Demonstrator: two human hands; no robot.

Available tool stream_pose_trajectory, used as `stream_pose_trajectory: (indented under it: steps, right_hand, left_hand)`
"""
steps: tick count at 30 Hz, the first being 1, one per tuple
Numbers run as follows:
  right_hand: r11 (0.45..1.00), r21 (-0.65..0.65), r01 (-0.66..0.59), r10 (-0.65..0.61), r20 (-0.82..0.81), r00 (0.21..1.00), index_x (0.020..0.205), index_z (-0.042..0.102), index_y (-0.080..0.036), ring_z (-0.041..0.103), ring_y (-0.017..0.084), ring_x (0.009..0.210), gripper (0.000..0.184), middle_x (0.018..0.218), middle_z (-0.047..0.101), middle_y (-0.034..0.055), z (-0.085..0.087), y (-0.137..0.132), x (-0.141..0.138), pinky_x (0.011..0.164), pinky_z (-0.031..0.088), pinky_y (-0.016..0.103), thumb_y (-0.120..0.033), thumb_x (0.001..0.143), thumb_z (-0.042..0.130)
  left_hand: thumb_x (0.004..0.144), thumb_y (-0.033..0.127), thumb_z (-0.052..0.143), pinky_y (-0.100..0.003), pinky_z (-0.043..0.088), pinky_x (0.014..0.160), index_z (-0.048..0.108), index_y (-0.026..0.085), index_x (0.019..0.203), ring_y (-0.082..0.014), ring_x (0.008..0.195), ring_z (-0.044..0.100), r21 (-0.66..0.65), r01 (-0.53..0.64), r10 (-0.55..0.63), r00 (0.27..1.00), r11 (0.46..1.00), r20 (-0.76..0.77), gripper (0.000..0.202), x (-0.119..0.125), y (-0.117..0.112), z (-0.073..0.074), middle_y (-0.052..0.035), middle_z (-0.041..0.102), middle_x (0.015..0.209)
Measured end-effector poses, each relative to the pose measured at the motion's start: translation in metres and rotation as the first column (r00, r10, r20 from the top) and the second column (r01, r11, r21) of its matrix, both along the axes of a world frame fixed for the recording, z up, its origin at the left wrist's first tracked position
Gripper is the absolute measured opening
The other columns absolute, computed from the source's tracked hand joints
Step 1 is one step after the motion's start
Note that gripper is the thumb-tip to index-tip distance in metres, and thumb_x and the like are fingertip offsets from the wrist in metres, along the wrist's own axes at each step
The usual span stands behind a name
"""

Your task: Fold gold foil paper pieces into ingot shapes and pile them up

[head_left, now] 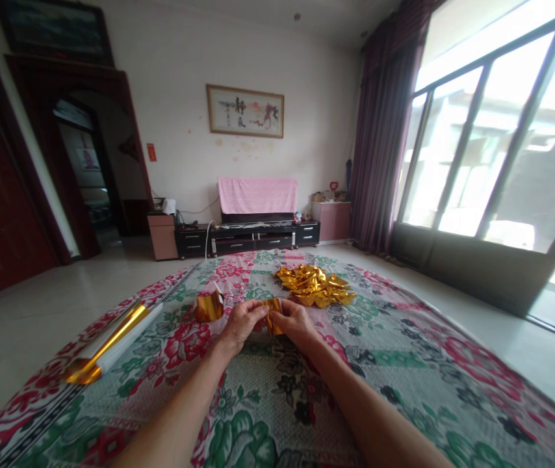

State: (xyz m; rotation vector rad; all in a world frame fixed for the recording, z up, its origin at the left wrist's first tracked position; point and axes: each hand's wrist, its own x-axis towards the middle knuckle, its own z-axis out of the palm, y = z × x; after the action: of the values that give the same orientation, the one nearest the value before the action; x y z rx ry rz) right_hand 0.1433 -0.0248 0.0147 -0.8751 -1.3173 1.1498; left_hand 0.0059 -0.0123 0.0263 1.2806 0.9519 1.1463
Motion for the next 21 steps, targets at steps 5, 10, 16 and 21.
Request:
stream_pose_trajectory:
  steps: [5, 10, 16, 21]
  right_hand:
    - [1.0, -0.014, -0.02, 0.02, 0.004, 1.0, 0.08, 0.06, -0.014, 0.048, 0.008, 0.05, 0.029, 0.062, 0.059, -0.0024, 0.0033, -0.0026, 0.0007, 0.048, 0.038, 0.02, -0.036, 0.063, 0.066]
    - [0.999, -0.014, -0.032, 0.032, 0.02, 0.999, 0.078, 0.06, -0.013, 0.047, 0.008, 0.051, 0.029, 0.061, 0.057, -0.0025, 0.0049, -0.0031, 0.0024, 0.05, 0.037, 0.02, -0.036, 0.062, 0.067]
    - [0.998, -0.048, -0.045, 0.046, 0.029, 0.999, 0.08, 0.061, -0.014, 0.046, 0.007, 0.049, 0.028, 0.061, 0.057, -0.0025, 0.0088, -0.0064, 0.0034, 0.049, 0.036, 0.019, -0.035, 0.063, 0.065]
    - [0.998, -0.048, -0.044, 0.046, 0.036, 0.998, 0.077, 0.061, -0.014, 0.046, 0.007, 0.05, 0.024, 0.061, 0.057, -0.0024, 0.0086, -0.0069, 0.0041, 0.049, 0.037, 0.019, -0.034, 0.064, 0.063]
  left_hand:
    - [0.058, 0.038, 0.07, -0.017, 0.036, 0.045, 0.056, 0.013, 0.073, -0.0066, 0.047, 0.048, -0.013, -0.002, 0.002, 1.0, 1.0, -0.003, 0.032, -0.0001, 0.0002, 0.0003, 0.0033, 0.056, 0.054]
    - [0.058, 0.038, 0.07, -0.017, 0.036, 0.045, 0.056, 0.013, 0.073, -0.0067, 0.047, 0.048, -0.02, -0.006, 0.006, 1.0, 1.0, -0.004, 0.032, 0.0003, 0.0014, 0.0005, 0.0029, 0.056, 0.054]
    - [0.058, 0.038, 0.07, -0.018, 0.037, 0.045, 0.057, 0.013, 0.073, -0.0068, 0.047, 0.048, -0.016, -0.004, 0.004, 1.0, 1.0, -0.007, 0.031, -0.0003, 0.0019, -0.0014, 0.0025, 0.057, 0.055]
    - [0.057, 0.037, 0.071, -0.018, 0.036, 0.045, 0.057, 0.013, 0.073, -0.007, 0.046, 0.048, -0.016, -0.008, 0.008, 1.0, 1.0, 0.001, 0.032, 0.0001, 0.0016, -0.0012, 0.0025, 0.056, 0.054]
